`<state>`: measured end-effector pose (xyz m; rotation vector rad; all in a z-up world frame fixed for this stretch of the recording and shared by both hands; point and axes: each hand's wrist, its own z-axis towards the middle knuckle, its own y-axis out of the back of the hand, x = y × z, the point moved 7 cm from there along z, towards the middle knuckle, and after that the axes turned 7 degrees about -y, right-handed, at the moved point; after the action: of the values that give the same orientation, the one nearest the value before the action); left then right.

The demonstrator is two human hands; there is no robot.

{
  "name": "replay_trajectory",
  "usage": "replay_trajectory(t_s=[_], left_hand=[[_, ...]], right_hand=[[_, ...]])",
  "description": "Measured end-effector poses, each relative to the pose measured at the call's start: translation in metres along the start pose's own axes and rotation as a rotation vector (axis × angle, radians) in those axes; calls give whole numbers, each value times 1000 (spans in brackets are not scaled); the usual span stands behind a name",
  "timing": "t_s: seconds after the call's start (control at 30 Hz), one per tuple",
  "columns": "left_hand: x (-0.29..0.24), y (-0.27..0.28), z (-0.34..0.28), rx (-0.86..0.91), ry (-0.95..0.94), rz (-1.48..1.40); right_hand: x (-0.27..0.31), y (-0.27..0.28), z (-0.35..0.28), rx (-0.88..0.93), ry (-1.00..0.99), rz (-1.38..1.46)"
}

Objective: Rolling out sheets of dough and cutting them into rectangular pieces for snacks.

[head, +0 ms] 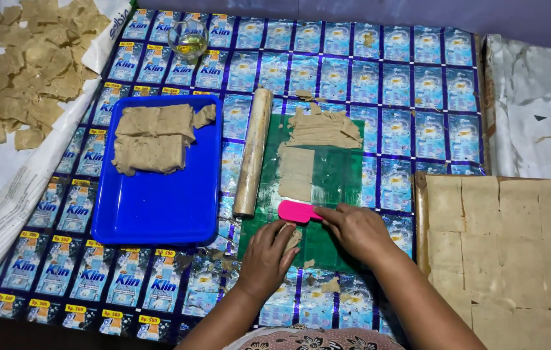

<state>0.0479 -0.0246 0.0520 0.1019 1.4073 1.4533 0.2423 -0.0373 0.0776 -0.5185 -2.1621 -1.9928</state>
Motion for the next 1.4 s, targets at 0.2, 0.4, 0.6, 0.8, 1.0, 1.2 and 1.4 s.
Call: replay_trajectory(t_s=[0.2,0.4,0.6,0.8,1.0,1.2,1.4], left_hand=[[0,4,5,-21,-25,-79],[-4,-6,17,-26,39,-169],[-23,-27,26,5,-57,-297],[-37,-30,34,63,-228,-273],[-17,-12,23,18,-161,-180],[-23,-1,23,39,-154,-92],[-17,-32,27,39,-159,-74]], right_hand=[[-11,-14,-28,271,-132,-59],[-32,-7,-25,164,-399,3],[-64,-30,-23,59,-564,1],[-79,-4,-19,-119,-523,48],[-40,17,-19,58,-286,-37],[-16,-25,-2,-169,-76,-114],[-16,-24,55,-356,-165,-76]])
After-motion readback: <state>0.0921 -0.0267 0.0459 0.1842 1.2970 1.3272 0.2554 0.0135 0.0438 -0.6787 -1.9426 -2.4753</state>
